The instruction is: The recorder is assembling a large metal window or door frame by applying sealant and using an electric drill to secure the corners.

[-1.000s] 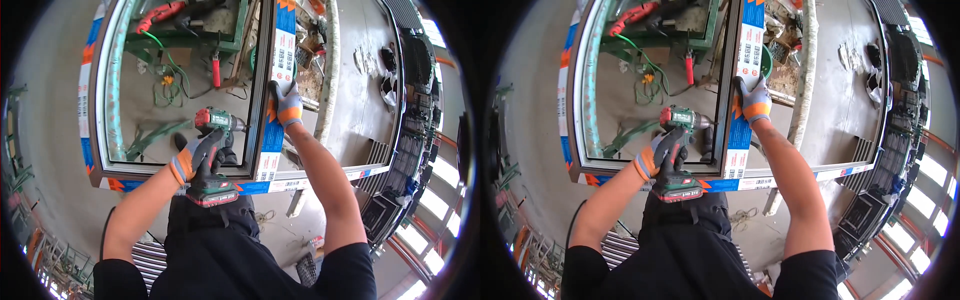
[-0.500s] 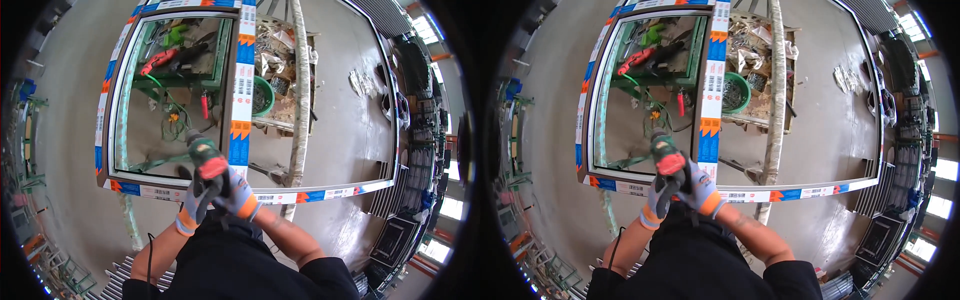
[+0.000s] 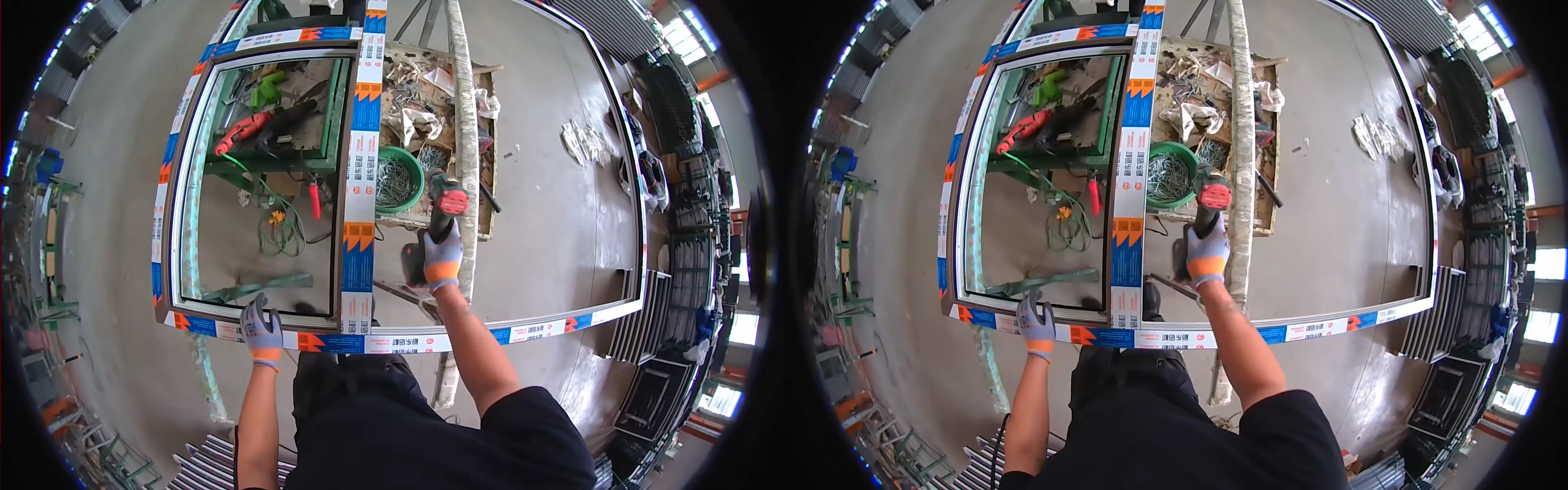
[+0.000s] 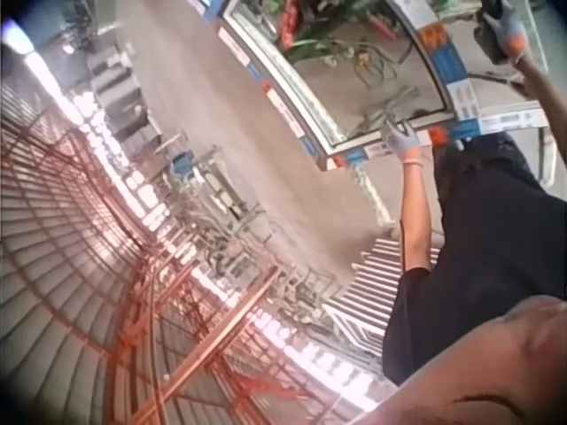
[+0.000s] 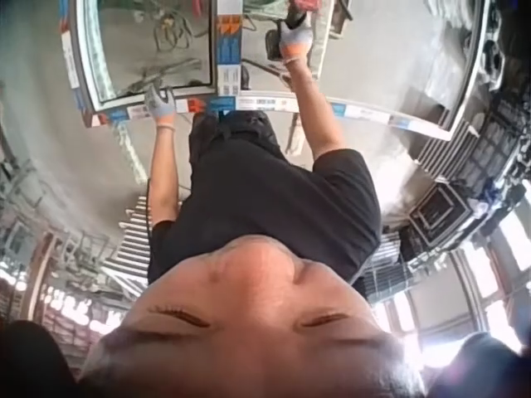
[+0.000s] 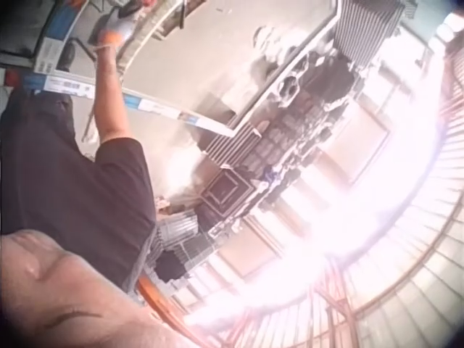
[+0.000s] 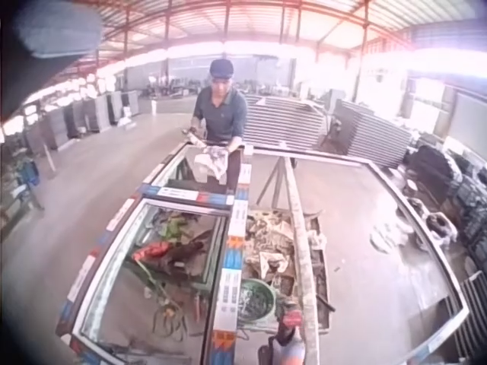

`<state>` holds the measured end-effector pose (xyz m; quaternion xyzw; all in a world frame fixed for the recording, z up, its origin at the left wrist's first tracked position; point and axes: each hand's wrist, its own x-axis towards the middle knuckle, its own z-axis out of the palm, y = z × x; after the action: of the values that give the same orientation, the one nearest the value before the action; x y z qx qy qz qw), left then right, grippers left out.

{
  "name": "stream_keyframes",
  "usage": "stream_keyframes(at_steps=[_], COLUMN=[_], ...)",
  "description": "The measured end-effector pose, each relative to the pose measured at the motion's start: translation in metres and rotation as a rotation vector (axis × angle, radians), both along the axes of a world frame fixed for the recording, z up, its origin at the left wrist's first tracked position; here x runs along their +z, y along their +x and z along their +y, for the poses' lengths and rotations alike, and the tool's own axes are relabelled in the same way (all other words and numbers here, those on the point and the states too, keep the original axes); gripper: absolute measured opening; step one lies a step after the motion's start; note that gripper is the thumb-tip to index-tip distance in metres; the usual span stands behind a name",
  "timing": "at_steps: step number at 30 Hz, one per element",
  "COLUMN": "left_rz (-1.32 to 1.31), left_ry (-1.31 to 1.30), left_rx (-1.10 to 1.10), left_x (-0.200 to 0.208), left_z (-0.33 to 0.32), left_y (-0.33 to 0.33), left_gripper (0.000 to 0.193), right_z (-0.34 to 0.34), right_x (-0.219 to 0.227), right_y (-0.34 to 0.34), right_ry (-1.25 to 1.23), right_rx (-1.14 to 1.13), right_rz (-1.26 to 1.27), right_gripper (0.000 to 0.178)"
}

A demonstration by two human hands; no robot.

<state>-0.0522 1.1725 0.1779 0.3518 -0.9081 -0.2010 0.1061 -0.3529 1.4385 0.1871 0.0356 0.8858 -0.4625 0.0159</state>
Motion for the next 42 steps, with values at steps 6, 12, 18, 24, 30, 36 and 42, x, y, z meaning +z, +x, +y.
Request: stream_keyframes(at_steps=[6,12,18,24,30,36,42], left_rz=[-0.097,-0.102,-0.100,-0.082,0.007,0.078,0.176], left_ry=[-0.086,-0.117,-0.044,-0.030,0.018,0.028,0.043], left_rx=[-0.038,-0.095,-0.152,-0.080,-0.130,-0.098,-0.078], left_x=[-0.001,0.001,0.005,0.003,0.003,-0.002,-0.013], left_z=[0.002,-0.004,0.002,0.002,-0.015,-0.014,-0.010], left_y=[0.002,0.003,-0.007,0.010,-0.007,0.009,0.023], left_gripper=[0.042,0.046,0.046,0.046,0.040,0.038,0.033], right_z=[-0.013,-0.015,0.004,-0.004,0.015,-0.036,-0.081], right_x=[-0.105,-0.197,-0.232,-0.265,-0.276,-0.219,-0.109], right_y=[-0.048,-0.107,-0.177,-0.228,-0.318,-0.269,-0.112], right_ry=[0.241,0.400,1.521,1.241,0.936,0.626,0.309], right_rx=[-0.028,-0.093,0.738,0.649,0.899,0.703,0.492], right_rz=[-0.358,-0.558,-0.318,-0.093,0.155,0.168,0.215], right_gripper=[0.049,0.033,0.027,0.029,0.032,0.036,0.041])
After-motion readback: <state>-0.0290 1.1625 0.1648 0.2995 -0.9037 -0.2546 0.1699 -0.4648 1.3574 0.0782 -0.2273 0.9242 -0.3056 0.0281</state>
